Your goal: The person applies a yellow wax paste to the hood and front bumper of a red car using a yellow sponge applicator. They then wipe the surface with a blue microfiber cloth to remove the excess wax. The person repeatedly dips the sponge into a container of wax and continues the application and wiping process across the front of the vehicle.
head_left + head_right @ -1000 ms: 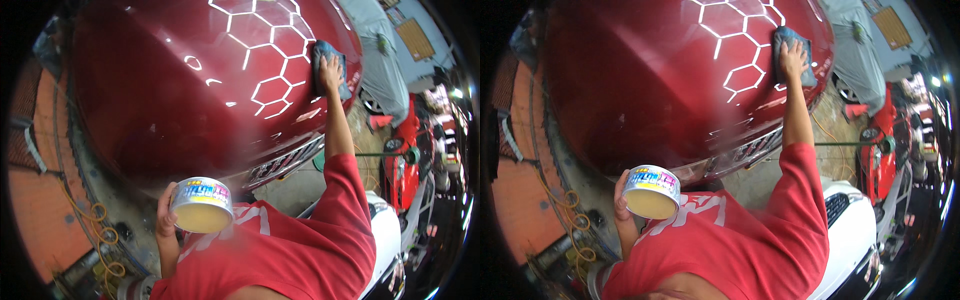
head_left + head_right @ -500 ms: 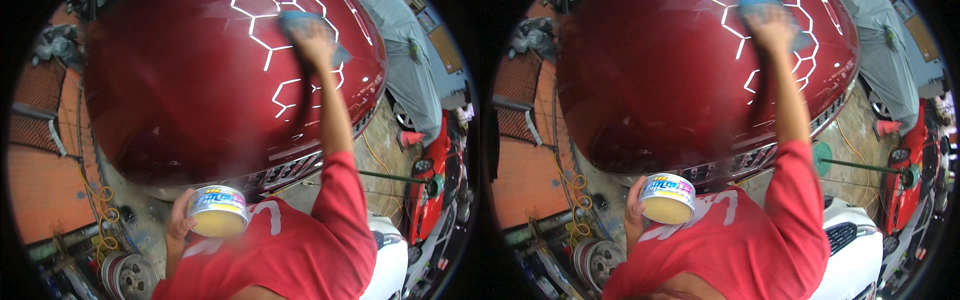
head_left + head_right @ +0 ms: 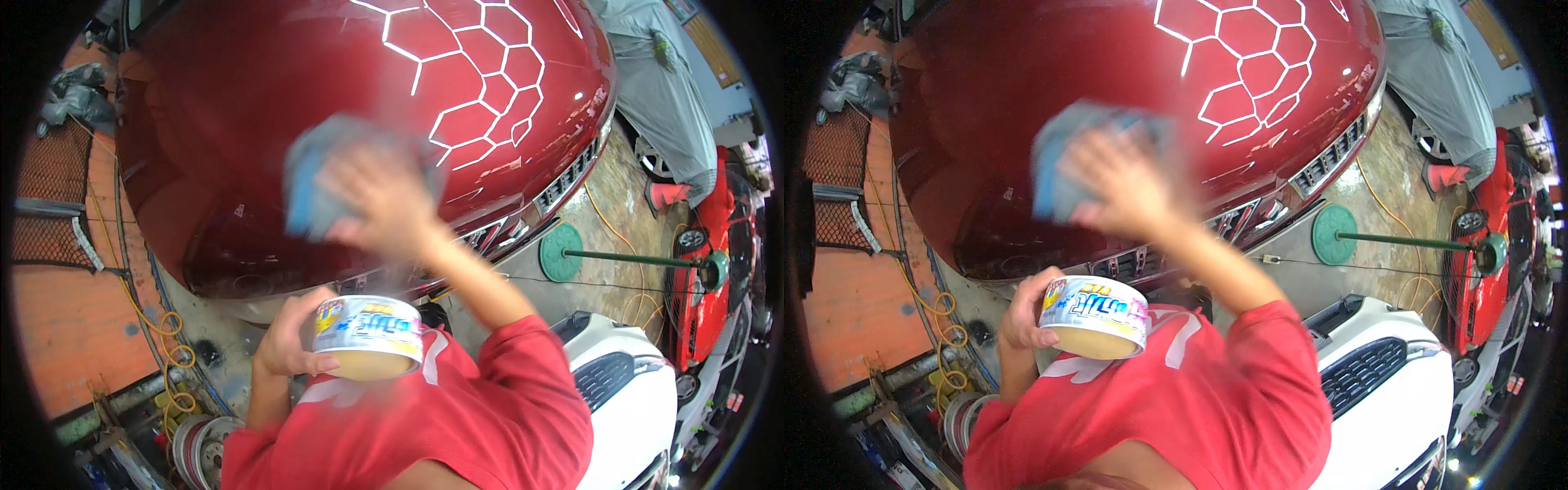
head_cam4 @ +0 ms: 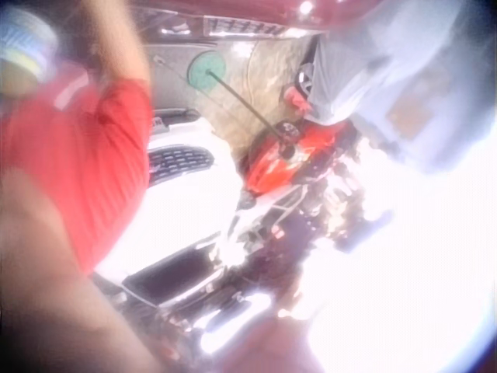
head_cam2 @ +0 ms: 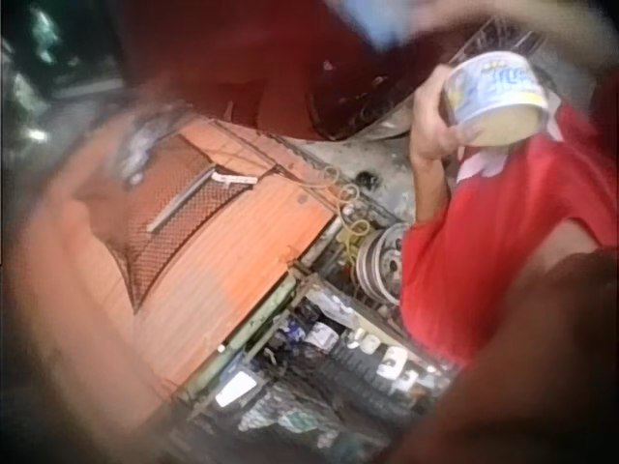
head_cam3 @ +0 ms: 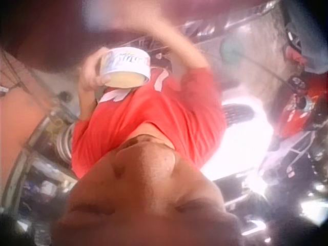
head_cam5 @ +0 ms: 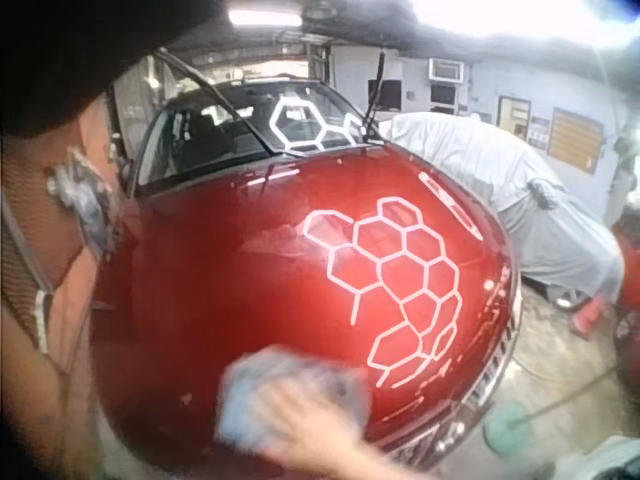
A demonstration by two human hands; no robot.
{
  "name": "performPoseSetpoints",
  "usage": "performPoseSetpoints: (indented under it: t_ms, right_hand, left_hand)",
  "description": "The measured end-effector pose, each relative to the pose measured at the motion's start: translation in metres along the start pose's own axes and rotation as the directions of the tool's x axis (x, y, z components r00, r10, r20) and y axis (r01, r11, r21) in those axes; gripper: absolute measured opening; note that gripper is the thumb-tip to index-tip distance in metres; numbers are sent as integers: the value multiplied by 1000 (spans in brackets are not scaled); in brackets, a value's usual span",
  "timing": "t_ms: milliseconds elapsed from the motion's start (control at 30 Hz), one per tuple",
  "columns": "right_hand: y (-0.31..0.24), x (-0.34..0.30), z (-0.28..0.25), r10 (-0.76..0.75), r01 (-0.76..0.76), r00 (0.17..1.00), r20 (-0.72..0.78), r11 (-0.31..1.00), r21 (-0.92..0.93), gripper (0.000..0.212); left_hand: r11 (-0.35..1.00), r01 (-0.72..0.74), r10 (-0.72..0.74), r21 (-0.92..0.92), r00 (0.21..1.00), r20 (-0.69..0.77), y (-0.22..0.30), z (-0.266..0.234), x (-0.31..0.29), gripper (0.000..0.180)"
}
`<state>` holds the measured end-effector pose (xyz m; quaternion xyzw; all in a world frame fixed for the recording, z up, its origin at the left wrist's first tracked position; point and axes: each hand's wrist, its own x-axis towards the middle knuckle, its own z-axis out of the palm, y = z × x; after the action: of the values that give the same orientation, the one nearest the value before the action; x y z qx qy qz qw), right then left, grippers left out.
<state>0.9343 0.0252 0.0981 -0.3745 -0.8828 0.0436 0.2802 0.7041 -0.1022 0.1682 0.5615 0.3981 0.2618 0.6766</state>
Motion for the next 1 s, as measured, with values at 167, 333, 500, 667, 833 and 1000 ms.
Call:
performPoseSetpoints:
  t_ms: [167,333,500,667,833,1000]
  right_hand:
    - [259,-37,-89,720,-890,447,-530,418,-183,76]
    - [54,56,8,479,-629,776,-410,641,-441,65]
    - [-113,62,80,163,-164,985,-61,986,-19,81]
    - [142,94,-48,498,-442,859,-124,595,-672,56]
    - [95,234,-1,366,-273,930,-4,684,-676,41]
    - [-85,238,109,-58,38,977,-203,994,-99,68]
  left_hand:
    - [960,-11,-93,-279,930,-355,-50,-21,-66,80]
    - [975,-48,12,-217,986,-167,-44,-70,-53,79]
    - [985,-94,115,-144,982,150,-20,-99,-25,67]
    - [967,-94,30,-236,965,-261,-77,-121,-123,76]
    - [950,-89,-107,-300,809,-579,-77,-106,-143,71]
    - [993,-68,77,96,993,-87,-31,-126,-57,72]
